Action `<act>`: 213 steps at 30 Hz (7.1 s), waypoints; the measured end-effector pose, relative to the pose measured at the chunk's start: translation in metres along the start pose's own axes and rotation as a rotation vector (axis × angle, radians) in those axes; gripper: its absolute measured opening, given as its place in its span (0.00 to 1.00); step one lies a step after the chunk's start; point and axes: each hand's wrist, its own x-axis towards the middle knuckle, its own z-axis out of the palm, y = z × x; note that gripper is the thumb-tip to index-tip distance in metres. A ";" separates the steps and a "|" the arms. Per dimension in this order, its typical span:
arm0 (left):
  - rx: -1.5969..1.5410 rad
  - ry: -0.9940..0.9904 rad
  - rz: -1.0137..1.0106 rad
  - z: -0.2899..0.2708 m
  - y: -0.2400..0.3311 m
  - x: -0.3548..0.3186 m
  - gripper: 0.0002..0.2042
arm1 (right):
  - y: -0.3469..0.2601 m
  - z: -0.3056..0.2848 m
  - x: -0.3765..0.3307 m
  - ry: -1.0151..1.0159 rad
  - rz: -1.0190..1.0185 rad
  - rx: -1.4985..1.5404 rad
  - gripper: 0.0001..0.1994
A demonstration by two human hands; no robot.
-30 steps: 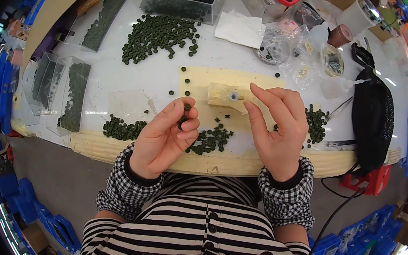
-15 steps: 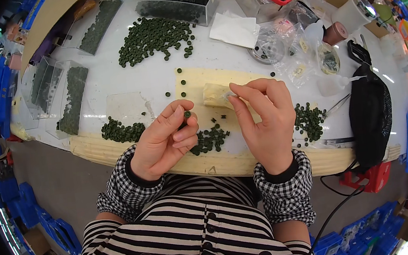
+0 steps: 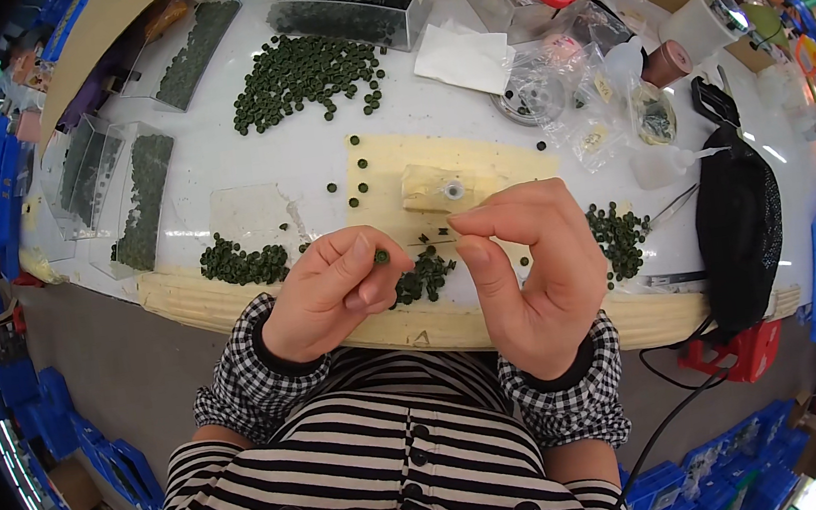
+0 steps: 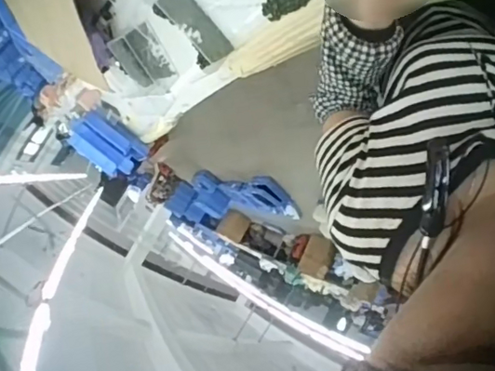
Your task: Assembling small green plastic parts by hand at a factory workbench.
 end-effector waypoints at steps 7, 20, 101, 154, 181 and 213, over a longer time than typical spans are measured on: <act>0.281 0.114 0.086 0.005 -0.002 -0.002 0.16 | -0.001 0.014 -0.007 -0.072 0.124 0.217 0.02; 0.243 0.065 0.072 -0.001 0.000 -0.003 0.15 | -0.002 0.014 -0.007 -0.087 0.074 0.133 0.03; 0.934 0.332 0.746 0.004 0.001 -0.004 0.13 | 0.007 0.021 -0.028 -0.239 0.034 0.137 0.17; 1.036 0.312 0.766 0.004 0.004 -0.005 0.13 | -0.001 0.018 -0.025 -0.256 -0.002 0.049 0.18; 1.129 0.392 0.863 0.009 0.001 -0.004 0.12 | 0.012 0.018 -0.024 -0.250 0.015 0.129 0.17; 1.230 0.370 0.911 0.016 -0.013 -0.004 0.20 | 0.008 0.020 -0.025 -0.193 -0.127 -0.055 0.18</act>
